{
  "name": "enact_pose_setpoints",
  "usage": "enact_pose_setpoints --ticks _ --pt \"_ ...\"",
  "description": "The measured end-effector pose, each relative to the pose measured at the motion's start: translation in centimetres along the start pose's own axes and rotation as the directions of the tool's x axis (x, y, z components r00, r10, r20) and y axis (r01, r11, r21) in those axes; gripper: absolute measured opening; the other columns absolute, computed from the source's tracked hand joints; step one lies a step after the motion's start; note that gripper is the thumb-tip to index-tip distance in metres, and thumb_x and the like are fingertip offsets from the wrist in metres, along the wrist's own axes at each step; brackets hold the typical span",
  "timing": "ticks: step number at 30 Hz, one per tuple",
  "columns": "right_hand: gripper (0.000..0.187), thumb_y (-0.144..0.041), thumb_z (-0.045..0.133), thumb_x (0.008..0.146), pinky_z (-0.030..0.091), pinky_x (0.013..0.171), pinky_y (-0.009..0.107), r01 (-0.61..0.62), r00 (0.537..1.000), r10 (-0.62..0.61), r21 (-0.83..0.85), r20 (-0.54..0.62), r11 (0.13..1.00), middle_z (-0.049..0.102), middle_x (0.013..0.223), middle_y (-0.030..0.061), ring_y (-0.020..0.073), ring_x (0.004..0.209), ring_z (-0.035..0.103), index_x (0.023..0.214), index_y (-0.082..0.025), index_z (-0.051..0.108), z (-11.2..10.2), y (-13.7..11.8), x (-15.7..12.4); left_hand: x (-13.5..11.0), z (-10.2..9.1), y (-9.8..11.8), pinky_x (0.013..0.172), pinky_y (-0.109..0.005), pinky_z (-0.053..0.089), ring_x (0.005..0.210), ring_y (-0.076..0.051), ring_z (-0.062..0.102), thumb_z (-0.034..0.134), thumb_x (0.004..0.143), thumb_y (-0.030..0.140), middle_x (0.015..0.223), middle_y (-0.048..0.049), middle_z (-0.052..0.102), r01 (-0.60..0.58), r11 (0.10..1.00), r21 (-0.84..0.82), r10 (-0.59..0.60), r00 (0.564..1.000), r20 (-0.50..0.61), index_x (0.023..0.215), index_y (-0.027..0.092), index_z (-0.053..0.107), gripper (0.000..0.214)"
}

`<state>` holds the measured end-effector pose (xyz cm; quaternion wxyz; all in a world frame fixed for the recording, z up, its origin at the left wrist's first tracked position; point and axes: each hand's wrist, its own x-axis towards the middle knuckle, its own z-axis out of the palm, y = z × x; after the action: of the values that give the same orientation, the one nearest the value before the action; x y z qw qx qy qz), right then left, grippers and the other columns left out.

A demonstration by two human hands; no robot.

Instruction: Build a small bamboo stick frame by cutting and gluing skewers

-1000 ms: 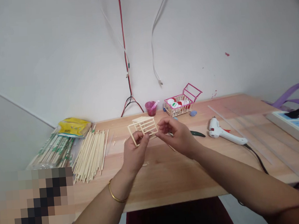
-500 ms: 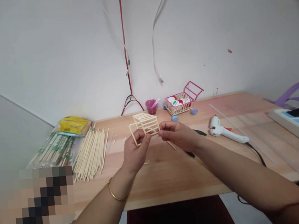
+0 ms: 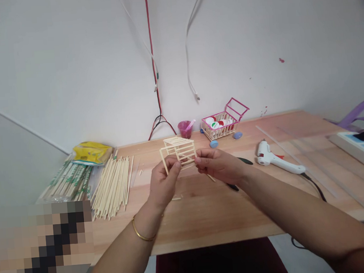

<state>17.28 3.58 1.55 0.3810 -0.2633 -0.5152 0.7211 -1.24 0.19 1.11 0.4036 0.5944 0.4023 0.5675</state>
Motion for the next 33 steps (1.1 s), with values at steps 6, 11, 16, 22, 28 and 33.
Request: enact_pose_setpoints --ticks 6,11,16,22,28,33 --pt "0.017 -0.036 0.069 0.080 0.031 0.055 0.022 0.030 0.999 -0.029 -0.064 0.016 0.997 0.044 0.068 -0.0043 0.0081 0.059 0.038 0.081 -0.020 0.064 -0.4 0.5 0.1 0.0 0.0 0.0 0.086 -0.032 0.044 0.086 -0.018 0.060 0.061 0.083 0.032 0.086 -0.0047 0.066 -0.024 1.000 0.016 0.025 0.999 -0.036 0.075 0.018 0.062 0.017" --pt "0.018 -0.038 0.068 0.080 0.031 0.054 0.023 0.001 1.000 -0.001 -0.098 0.006 0.995 0.044 0.067 -0.0044 0.0089 0.058 0.037 0.083 -0.021 0.065 -0.6 0.4 0.1 0.0 -0.2 0.1 0.082 -0.029 0.043 0.083 -0.016 0.058 0.059 0.085 0.030 0.084 -0.0038 0.064 -0.040 0.997 0.068 0.041 0.999 -0.016 0.076 0.017 0.062 0.016" --pt "0.016 -0.036 0.070 0.078 0.030 0.057 0.024 -0.006 1.000 0.007 -0.042 0.014 0.999 0.045 0.070 -0.0038 0.0089 0.060 0.036 0.081 -0.020 0.065 -0.1 0.2 -0.1 0.0 -0.2 0.0 0.080 -0.028 0.043 0.080 -0.015 0.057 0.060 0.085 0.030 0.082 -0.0026 0.063 -0.037 0.996 0.076 0.039 0.999 -0.023 0.075 0.017 0.061 0.017" --pt "0.015 -0.034 0.070 0.079 0.027 0.057 0.025 -0.016 1.000 0.016 -0.005 0.011 1.000 0.044 0.070 -0.0037 0.0089 0.060 0.034 0.079 -0.020 0.065 0.3 0.0 -0.2 0.1 -0.1 0.2 0.079 -0.027 0.043 0.080 -0.015 0.058 0.061 0.084 0.030 0.081 -0.0023 0.063 -0.023 0.998 0.063 0.025 0.999 -0.029 0.074 0.017 0.060 0.017" --pt "0.019 -0.035 0.072 0.076 0.026 0.057 0.026 -0.002 0.999 0.003 0.021 -0.040 1.000 0.045 0.068 -0.0040 0.0085 0.060 0.035 0.074 -0.018 0.064 0.4 0.1 -0.1 0.1 -0.1 0.2 0.080 -0.027 0.042 0.081 -0.015 0.057 0.060 0.085 0.029 0.083 -0.0026 0.063 -0.039 0.997 0.068 0.039 0.999 -0.010 0.075 0.017 0.060 0.016" --pt "0.023 -0.037 0.067 0.081 0.027 0.058 0.027 0.043 0.999 -0.044 -0.031 -0.029 0.999 0.042 0.065 -0.0045 0.0094 0.060 0.034 0.072 -0.018 0.058 0.4 0.5 -0.2 0.0 -0.1 0.0 0.081 -0.029 0.042 0.083 -0.016 0.058 0.058 0.085 0.029 0.082 -0.0035 0.062 -0.035 0.996 0.079 0.036 0.999 -0.011 0.075 0.017 0.061 0.016"
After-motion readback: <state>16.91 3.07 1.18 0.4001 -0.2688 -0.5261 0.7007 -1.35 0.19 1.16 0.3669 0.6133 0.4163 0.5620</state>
